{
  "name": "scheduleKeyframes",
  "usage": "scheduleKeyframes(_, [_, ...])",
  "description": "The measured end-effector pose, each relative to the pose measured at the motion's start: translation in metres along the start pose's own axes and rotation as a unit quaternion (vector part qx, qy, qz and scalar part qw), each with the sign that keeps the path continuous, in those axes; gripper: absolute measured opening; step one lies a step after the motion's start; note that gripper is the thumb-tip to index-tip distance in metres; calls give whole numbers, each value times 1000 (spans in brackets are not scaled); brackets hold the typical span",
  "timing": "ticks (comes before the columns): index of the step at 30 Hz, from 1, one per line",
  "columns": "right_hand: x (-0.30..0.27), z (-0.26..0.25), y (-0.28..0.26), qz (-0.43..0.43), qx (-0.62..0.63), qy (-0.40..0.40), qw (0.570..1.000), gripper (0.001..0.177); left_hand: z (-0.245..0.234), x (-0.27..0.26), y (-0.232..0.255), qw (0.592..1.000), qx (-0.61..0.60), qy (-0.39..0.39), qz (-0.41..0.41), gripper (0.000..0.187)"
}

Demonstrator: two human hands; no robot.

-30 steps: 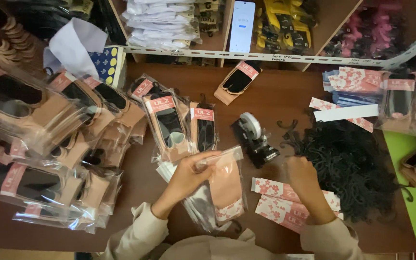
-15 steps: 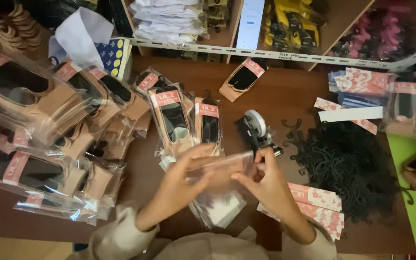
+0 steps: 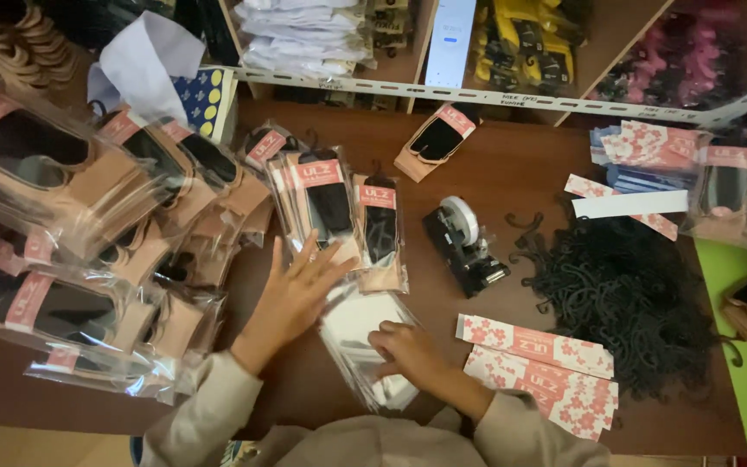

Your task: Packaging small fabric items into clear plastic bags at a workstation

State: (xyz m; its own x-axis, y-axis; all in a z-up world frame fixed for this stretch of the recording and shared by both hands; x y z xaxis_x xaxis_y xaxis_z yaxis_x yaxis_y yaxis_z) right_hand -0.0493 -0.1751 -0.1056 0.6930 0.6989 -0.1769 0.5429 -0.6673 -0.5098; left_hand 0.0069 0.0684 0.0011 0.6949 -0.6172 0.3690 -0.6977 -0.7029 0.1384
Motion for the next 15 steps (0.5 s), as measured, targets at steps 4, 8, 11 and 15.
scheduleKeyframes(4, [-7, -39, 1, -39, 236, -49, 970, 48, -36, -16, 27, 963, -202, -97, -149, 30])
scheduleKeyframes(8, [-39, -165, -56, 0, 395, -134, 909, 44, -55, -40, 58, 702, -566, -423, -88, 27])
scheduleKeyframes(11, [-45, -185, -87, 21, 268, -177, 947, 46, -20, -33, 90, 569, -798, -197, 36, 89])
scheduleKeyframes(15, [-28, -235, -99, -164, 170, -34, 971, 39, -41, 25, 86, 615, -773, -115, -104, 74])
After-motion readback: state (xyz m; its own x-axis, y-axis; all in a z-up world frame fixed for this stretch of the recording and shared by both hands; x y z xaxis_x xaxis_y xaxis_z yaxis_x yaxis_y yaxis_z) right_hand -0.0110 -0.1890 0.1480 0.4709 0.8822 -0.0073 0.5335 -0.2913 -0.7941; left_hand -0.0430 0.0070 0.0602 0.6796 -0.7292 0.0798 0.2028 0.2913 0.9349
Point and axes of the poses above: each hand's wrist, its own x-axis towards the middle knuckle, its own z-axis out of the palm, y = z × x, the point moved 2 cm from there along x, towards the middle knuckle, and after that the axes turned 3 degrees about -y, right-handed, at the moved point
